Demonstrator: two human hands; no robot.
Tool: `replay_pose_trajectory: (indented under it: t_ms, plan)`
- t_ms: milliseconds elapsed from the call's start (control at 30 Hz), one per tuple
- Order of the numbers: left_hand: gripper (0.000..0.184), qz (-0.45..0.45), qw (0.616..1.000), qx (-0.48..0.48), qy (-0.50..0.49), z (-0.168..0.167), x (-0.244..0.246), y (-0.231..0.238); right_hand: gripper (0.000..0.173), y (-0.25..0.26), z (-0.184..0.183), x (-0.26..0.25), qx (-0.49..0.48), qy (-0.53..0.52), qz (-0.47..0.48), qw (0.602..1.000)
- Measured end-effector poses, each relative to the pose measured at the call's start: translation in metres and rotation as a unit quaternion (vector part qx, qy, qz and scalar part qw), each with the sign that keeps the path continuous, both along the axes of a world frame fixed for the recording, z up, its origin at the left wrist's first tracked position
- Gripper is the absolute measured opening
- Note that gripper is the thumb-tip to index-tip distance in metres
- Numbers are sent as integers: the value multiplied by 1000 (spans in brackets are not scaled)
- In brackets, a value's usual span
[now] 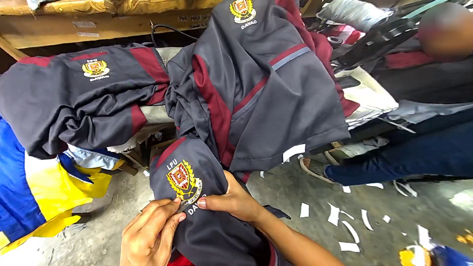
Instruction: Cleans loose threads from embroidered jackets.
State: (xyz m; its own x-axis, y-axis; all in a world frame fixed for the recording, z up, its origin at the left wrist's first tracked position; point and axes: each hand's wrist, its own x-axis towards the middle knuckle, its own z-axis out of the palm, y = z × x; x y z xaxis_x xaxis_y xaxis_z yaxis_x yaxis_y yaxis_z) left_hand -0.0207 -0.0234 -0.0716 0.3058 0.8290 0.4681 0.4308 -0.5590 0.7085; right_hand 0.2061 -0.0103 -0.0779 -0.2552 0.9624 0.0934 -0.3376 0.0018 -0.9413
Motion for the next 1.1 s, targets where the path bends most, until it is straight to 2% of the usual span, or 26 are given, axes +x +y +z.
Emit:
replay_pose_trajectory:
  t_ms: [333, 1100]
  plan:
    - [18, -9, 1000, 0, -13, -3, 0, 1, 38, 1, -3, 0, -28, 27, 5, 999]
    - [18, 0, 1000, -7, -4, -2, 1, -2, 39, -1, -2, 0, -27, 21, 1, 999]
